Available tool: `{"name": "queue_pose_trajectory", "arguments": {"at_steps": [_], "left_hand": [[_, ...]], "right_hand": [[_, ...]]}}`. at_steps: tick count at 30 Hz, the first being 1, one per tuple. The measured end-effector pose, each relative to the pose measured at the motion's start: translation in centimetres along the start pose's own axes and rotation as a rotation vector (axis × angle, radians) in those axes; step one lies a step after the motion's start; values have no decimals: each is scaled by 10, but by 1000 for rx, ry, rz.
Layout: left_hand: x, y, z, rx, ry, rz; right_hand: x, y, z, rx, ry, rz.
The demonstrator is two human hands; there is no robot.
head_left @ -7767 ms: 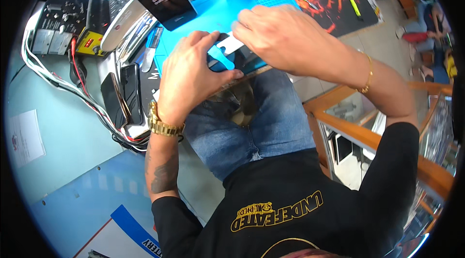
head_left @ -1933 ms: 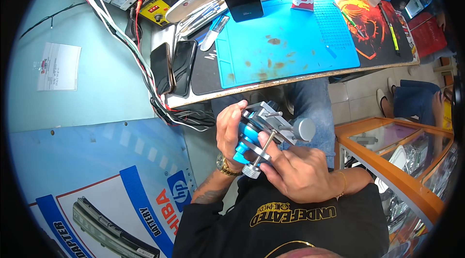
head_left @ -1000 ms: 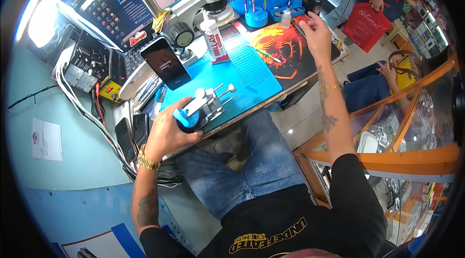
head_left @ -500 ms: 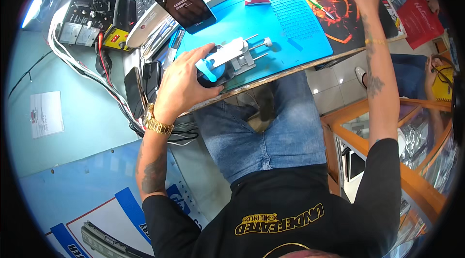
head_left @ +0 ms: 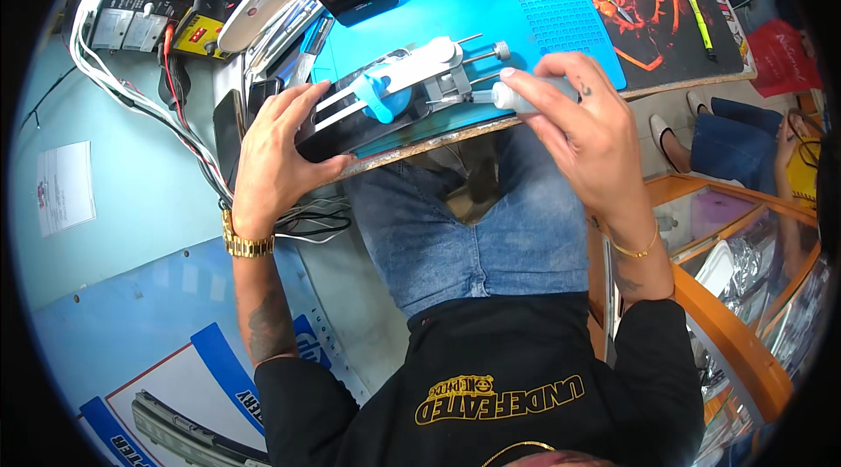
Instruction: The person uses a liquid adhesive and a precision tool to apply a substance to the edges of a mobile device secured in a clamp, then presses the component parts together.
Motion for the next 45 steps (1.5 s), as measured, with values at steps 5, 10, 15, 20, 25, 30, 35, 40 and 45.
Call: {"name": "queue_pose_trajectory", "arguments": {"at_steps": [5,10,15,20,25,30,35,40,45], "left_hand": [[4,6,0,-15,-19,-56],[10,9,4,-80,32,-26],[12,12,3,-87,51,-33],[13,10,4,-101,72,-11],[15,9,4,-136,88,17],[14,9,4,-131,86,4],[13,9,4,-108,68,-22],[13,9,3,-90,75,-6],[14,10,3,-98,83,-6]], "right_hand": [[11,5,-5,-195,-37,106],[21,10,-10,-262,-46,158],[25,10,-12,-289,-45,193],[26,9,-14,-300,-32,194],[27,8,-15,-302,-13,189],[29,11,-12,-318,-24,218],[30,13,-12,-332,-35,248],[35,19,-9,-373,-41,303],[35,21,-8,-363,-53,313]]}}
Point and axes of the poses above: each hand's wrist, its own x-axis towards the middle knuckle, its own z-axis out of the back of the hand, y = z × x, the point moved 9 cm from there along x, towards the middle knuckle, and after that the axes turned 10 degrees about -x, right-handed, at the moved point
